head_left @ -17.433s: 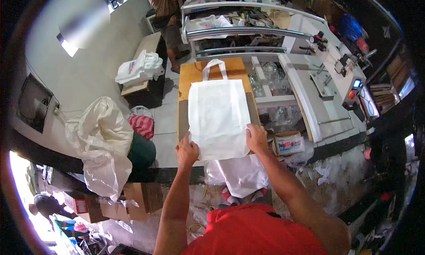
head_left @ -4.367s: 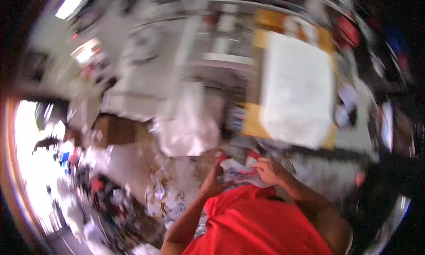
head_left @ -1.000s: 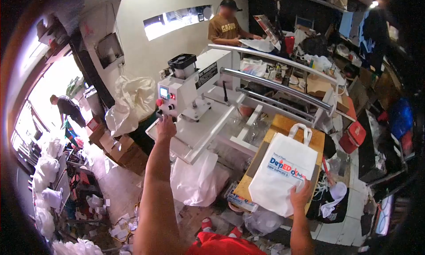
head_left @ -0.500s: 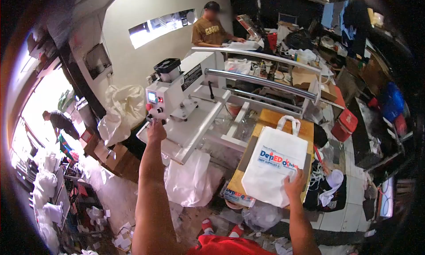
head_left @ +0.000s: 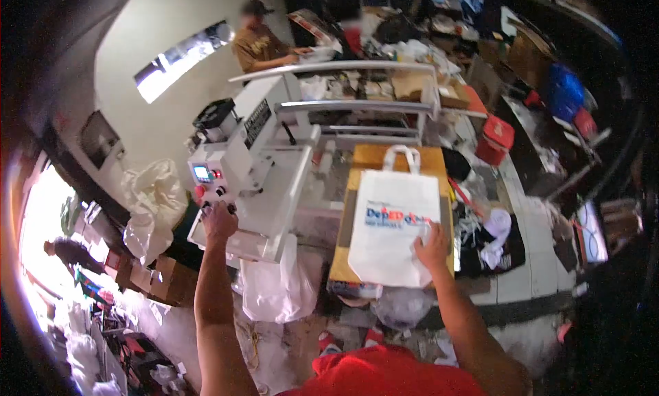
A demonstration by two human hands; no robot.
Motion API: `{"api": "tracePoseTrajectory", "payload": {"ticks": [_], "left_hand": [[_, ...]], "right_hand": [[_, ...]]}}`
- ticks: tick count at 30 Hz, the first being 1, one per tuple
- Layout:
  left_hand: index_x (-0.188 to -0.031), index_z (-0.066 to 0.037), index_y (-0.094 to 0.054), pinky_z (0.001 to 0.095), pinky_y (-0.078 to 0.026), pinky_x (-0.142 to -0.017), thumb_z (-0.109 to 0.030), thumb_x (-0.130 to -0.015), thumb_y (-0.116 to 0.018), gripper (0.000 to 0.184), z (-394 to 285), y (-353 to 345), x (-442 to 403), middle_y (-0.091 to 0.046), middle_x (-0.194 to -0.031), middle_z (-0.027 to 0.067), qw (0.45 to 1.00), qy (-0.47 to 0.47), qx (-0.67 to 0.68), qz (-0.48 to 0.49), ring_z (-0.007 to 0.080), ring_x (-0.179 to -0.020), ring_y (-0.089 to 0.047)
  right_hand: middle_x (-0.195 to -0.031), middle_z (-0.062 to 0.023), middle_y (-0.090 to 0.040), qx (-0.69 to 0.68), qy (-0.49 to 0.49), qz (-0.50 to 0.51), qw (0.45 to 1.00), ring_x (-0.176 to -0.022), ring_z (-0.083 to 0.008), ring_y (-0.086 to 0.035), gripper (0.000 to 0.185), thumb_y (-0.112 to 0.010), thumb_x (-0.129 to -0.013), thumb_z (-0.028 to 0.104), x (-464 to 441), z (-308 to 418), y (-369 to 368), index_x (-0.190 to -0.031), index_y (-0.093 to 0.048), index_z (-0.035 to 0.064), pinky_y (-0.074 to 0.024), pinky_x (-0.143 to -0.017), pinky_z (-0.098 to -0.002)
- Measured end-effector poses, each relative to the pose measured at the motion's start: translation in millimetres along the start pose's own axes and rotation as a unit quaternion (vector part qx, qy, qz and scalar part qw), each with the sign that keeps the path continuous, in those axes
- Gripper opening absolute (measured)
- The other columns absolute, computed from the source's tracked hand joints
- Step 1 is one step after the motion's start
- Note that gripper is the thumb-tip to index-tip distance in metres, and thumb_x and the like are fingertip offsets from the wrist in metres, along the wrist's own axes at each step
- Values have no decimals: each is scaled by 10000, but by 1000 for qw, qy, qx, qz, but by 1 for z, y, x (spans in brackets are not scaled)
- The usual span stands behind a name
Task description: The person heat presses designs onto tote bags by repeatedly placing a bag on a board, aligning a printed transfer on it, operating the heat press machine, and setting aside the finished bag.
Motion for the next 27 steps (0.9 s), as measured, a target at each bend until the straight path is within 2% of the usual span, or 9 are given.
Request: {"api": "tracePoseTrajectory", "payload": {"ticks": [6, 10, 12, 14, 17, 20, 22, 25, 27], "left_hand": [[-960, -93, -663, 549, -414, -878, -366, -796, -693, 320, -77, 24, 32, -650, -1033, 117, 995, -83, 53, 12, 366, -1017, -577], [-904, -99, -644, 520, -413, -822, -363, -837, -715, 281, -124, 41, 74, -651, -929, 89, 965, -193, 164, -60, 361, -937, -574], [-900, -109, -636, 512, -412, -811, -347, -857, -704, 251, -143, 44, 89, -649, -919, 83, 942, -233, 209, -118, 360, -921, -568], [-905, -114, -627, 505, -408, -811, -330, -866, -702, 232, -170, 52, 101, -641, -931, 75, 936, -248, 223, -118, 345, -925, -560], [-996, -114, -646, 488, -422, -814, -298, -853, -714, 242, -204, 56, 120, -631, -947, 60, 930, -261, 234, -113, 318, -929, -557], [-1094, -102, -644, 484, -432, -840, -256, -859, -698, 287, -237, 66, 140, -626, -1008, 81, 917, -274, 273, -96, 330, -935, -556], [-1244, -62, -598, 474, -442, -964, -101, -835, -678, 418, -249, 66, 154, -612, -1250, 137, 890, -297, 337, -78, 372, -1100, -565], [-1250, -46, -596, 470, -442, -1000, -39, -820, -664, 435, -246, 73, 175, -599, -1292, 162, 867, -280, 408, -56, 386, -1164, -557], [-1168, -22, -629, 451, -491, -937, -8, -834, -632, 335, -232, 80, 191, -644, -1199, 171, 861, -263, 428, -82, 376, -1084, -612]], "right_hand": [[-1253, -242, -509, -1, -3, 9, 1000, -1157, -432, -509, 688, -734, -753, 226, -8, 6, 11, -1342, -451, 13, -419, -966, -536], [-1309, -254, -469, -28, -16, 40, 999, -1226, -443, -469, 675, -744, -784, 188, -6, 1, 11, -1361, -437, 23, -399, -1026, -507], [-1296, -225, -489, -12, 11, -49, 999, -1187, -412, -508, 652, -742, -787, 249, -10, 5, 26, -1325, -460, 12, -426, -989, -512], [-1282, -215, -511, -3, -26, -55, 998, -1188, -407, -512, 559, -724, -816, 199, -18, 23, 48, -1290, -494, 13, -422, -996, -511], [-1197, -218, -570, -181, 9, -63, 981, -1189, -399, -516, 385, -702, -825, 62, -28, 68, 68, -1179, -556, 25, -400, -1043, -506], [-1233, -207, -573, -285, 91, 36, 953, -1196, -398, -531, 336, -671, -854, 48, -28, 147, 81, -1175, -578, 17, -428, -1036, -459], [-1284, -194, -542, -319, 137, 96, 933, -1214, -378, -527, 411, -685, -863, 84, -28, 193, 90, -1247, -549, 26, -437, -1030, -452], [-1299, -184, -523, -350, 158, 118, 916, -1198, -382, -512, 432, -698, -859, 123, -24, 220, 89, -1255, -550, 32, -433, -1018, -453], [-1252, -183, -524, -230, 141, 102, 957, -1150, -385, -497, 462, -726, -835, 171, -30, 219, 94, -1244, -556, 39, -420, -997, -473]]}}
Point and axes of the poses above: each hand's wrist, its own x-axis away from the middle knuckle, its own y-axis out of the back of the hand, z = x × y, the point moved 7 cm from there along -x, towards the middle knuckle
